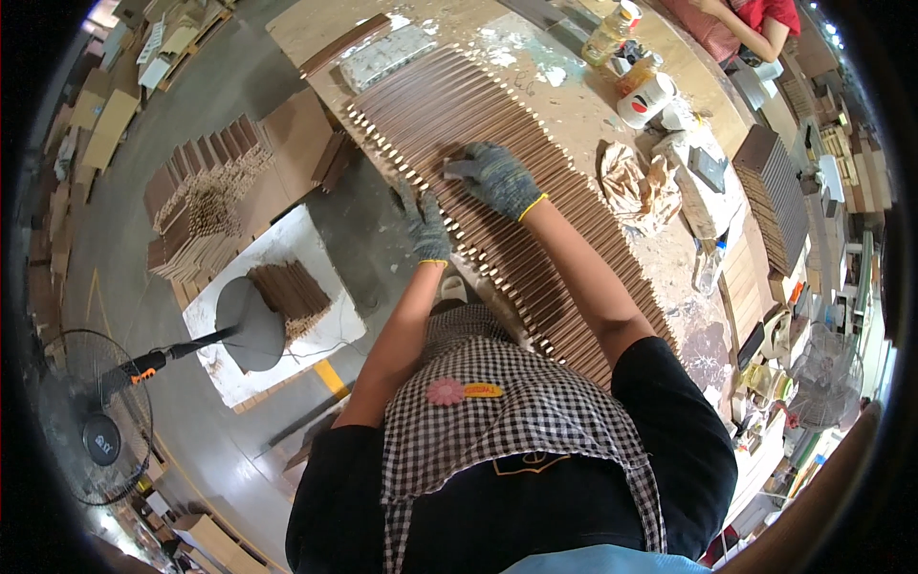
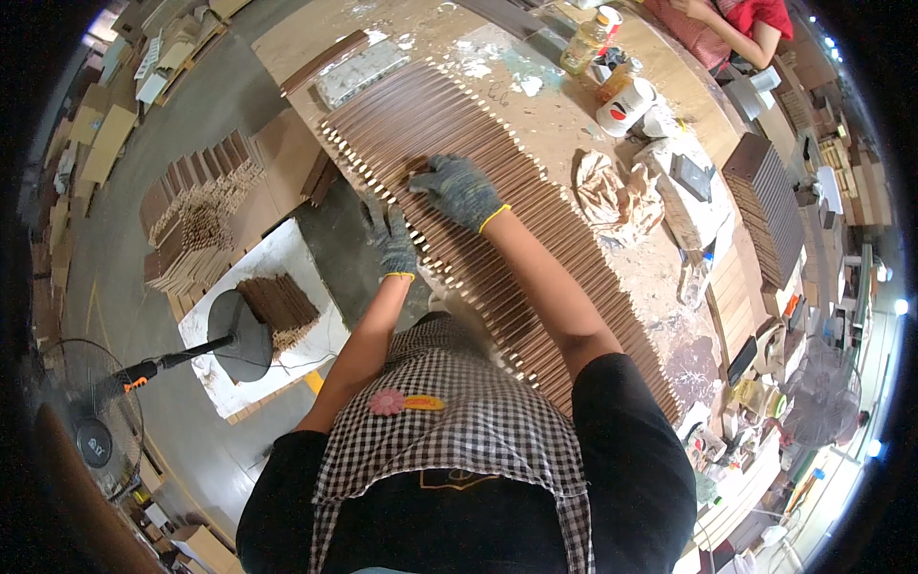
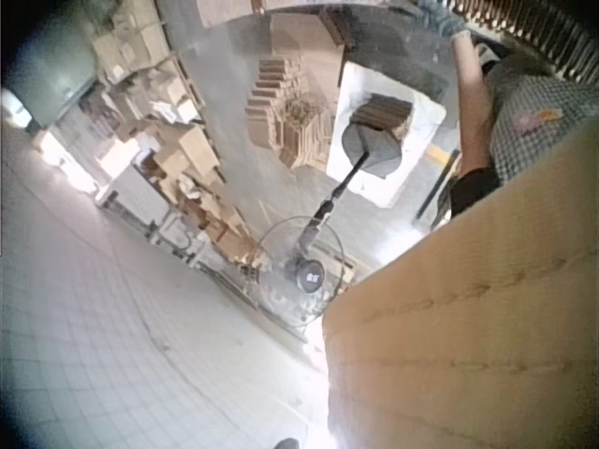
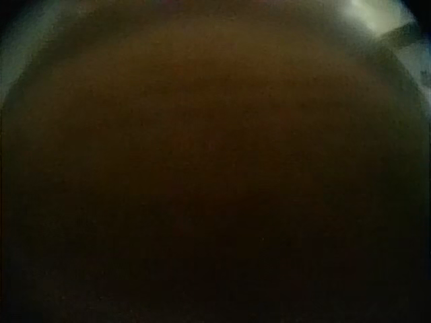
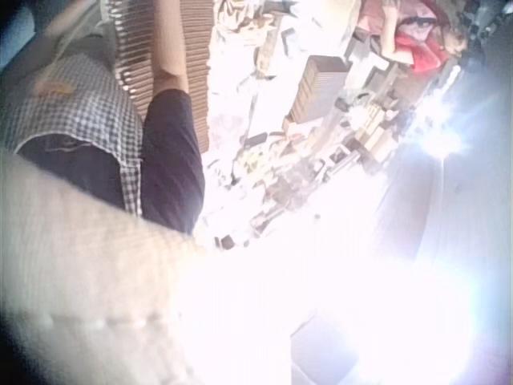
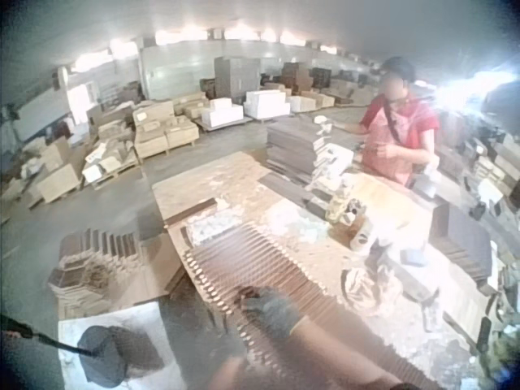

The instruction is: The person organizes wooden slats on a workbench by hand, arranging them in a row and turning several individual slats over before lifting the entire assembled section.

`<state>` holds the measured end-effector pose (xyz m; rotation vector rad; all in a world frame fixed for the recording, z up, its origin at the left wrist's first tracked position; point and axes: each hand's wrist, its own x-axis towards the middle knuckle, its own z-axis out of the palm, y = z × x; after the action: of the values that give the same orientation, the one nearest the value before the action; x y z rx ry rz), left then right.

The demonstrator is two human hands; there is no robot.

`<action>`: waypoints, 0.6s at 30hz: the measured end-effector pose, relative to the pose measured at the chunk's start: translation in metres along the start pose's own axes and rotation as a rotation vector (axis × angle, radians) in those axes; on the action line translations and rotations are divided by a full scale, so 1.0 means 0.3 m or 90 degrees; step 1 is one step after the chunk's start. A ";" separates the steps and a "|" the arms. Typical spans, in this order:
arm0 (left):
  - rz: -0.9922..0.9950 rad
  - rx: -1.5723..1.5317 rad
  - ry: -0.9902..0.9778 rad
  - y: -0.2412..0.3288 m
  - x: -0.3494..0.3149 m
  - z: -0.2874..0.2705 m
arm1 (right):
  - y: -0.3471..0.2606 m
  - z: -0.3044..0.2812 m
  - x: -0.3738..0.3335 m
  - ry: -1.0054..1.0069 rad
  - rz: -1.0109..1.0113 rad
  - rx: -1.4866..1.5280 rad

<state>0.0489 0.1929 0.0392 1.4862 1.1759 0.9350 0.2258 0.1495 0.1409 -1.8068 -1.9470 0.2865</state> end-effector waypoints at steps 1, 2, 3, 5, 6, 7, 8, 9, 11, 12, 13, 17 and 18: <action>0.035 -0.017 0.022 -0.002 -0.001 -0.006 | 0.032 -0.038 -0.010 0.017 0.008 -0.033; 0.069 -0.034 0.045 -0.005 -0.003 -0.012 | 0.093 -0.055 -0.020 0.017 0.008 -0.036; 0.073 -0.052 0.031 0.010 -0.004 -0.002 | 0.189 -0.066 -0.045 0.050 0.044 -0.033; 0.062 -0.069 0.023 0.021 -0.007 0.017 | 0.369 -0.112 -0.084 0.083 0.103 -0.101; 0.047 -0.082 0.020 0.027 -0.007 0.030 | 0.443 -0.148 -0.107 0.084 0.131 -0.173; 0.033 -0.096 0.024 0.024 -0.007 0.036 | 0.478 -0.171 -0.121 0.117 0.170 -0.213; 0.031 -0.099 0.022 0.021 -0.011 0.039 | 0.513 -0.194 -0.138 0.151 0.210 -0.254; 0.024 -0.098 0.011 0.014 -0.005 0.036 | 0.526 -0.222 -0.133 0.170 0.246 -0.248; 0.052 -0.063 0.004 0.000 -0.004 0.037 | 0.511 -0.205 -0.150 0.196 0.235 -0.209; 0.053 -0.063 0.011 -0.020 0.005 0.028 | 0.450 -0.188 -0.131 0.214 0.217 -0.161; 0.040 -0.114 0.017 -0.042 0.009 0.014 | 0.341 -0.163 -0.087 0.190 0.206 -0.066; 0.032 -0.087 0.015 -0.011 -0.006 0.004 | 0.132 -0.039 -0.090 0.104 0.001 -0.071; 0.042 -0.076 0.018 -0.017 0.000 0.003 | 0.123 -0.035 -0.094 0.079 -0.005 -0.139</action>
<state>0.0487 0.1930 0.0341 1.4269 1.0782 1.0564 0.2640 0.1243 0.1279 -1.9009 -1.9597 -0.0425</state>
